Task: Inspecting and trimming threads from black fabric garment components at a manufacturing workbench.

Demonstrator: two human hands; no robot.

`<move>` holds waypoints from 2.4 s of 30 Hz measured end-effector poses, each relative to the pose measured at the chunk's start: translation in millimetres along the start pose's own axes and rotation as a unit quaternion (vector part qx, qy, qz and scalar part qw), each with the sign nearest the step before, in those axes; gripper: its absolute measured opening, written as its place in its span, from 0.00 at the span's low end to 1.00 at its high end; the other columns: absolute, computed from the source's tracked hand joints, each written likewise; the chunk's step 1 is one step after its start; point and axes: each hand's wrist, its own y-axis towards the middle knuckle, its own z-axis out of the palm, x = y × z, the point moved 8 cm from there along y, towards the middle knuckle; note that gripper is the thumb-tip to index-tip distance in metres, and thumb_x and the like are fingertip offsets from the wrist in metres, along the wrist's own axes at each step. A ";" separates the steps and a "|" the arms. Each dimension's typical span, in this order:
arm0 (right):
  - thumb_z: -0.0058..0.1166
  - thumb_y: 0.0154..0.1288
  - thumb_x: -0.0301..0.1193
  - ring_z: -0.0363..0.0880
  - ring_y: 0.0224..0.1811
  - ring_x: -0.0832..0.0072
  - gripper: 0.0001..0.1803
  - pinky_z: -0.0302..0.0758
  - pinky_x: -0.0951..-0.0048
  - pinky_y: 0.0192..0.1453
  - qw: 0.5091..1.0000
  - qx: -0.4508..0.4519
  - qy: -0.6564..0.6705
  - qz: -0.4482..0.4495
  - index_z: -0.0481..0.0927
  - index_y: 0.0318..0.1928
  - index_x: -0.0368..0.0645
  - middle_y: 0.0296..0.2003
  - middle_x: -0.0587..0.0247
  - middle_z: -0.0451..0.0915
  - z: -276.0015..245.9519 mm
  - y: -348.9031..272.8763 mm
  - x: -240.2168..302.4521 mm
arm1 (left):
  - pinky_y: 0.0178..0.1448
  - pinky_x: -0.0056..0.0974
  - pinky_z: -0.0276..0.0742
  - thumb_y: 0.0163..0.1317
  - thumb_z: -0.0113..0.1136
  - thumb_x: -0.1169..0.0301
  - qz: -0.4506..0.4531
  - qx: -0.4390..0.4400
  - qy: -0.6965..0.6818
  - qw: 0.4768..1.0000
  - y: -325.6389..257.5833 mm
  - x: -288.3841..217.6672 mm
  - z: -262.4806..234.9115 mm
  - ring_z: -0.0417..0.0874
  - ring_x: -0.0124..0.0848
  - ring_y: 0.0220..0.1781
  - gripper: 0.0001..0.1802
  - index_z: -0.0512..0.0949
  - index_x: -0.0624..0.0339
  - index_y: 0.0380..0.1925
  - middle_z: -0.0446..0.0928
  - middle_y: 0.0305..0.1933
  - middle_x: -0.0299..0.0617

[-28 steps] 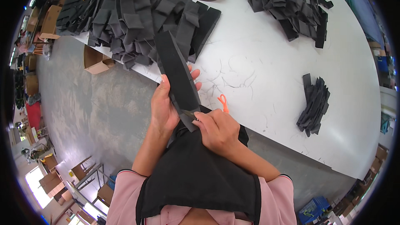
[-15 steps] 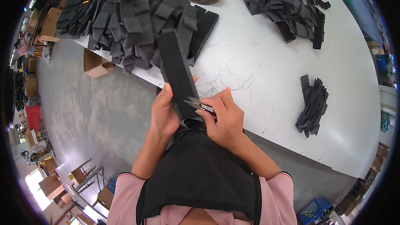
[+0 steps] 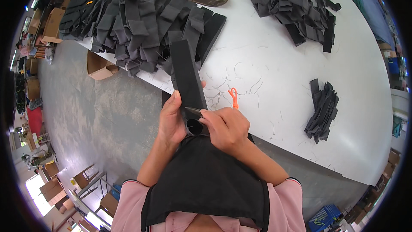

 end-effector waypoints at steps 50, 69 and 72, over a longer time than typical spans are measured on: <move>0.61 0.50 0.21 0.68 0.29 0.78 0.12 0.65 0.79 0.31 0.924 0.081 0.200 0.316 0.78 0.38 0.37 0.30 0.64 0.67 3.3 -23.3 -56.2 | 0.44 0.32 0.77 0.66 0.51 0.70 -0.041 -0.166 0.079 0.982 -8.1 3.4 -47.3 0.77 0.28 0.41 0.19 0.67 0.64 0.55 0.76 0.43 0.42; 0.67 0.39 0.21 0.72 0.30 0.68 0.17 0.69 0.71 0.32 0.971 0.048 0.183 0.147 0.79 0.34 0.40 0.27 0.65 0.73 33.7 -18.3 -10.8 | 0.37 0.27 0.68 0.68 0.41 0.70 -0.120 0.013 -0.239 0.964 -3.4 40.7 -10.4 0.68 0.26 0.27 0.16 0.68 0.68 0.50 0.66 0.25 0.36; 0.67 0.39 0.20 0.72 0.29 0.68 0.17 0.69 0.72 0.31 0.977 0.045 0.160 0.133 0.79 0.34 0.40 0.27 0.65 0.73 32.7 -20.5 -10.5 | 0.38 0.27 0.68 0.68 0.41 0.70 -0.110 0.016 -0.231 0.967 -2.2 40.9 -12.7 0.68 0.26 0.28 0.16 0.68 0.68 0.51 0.66 0.25 0.36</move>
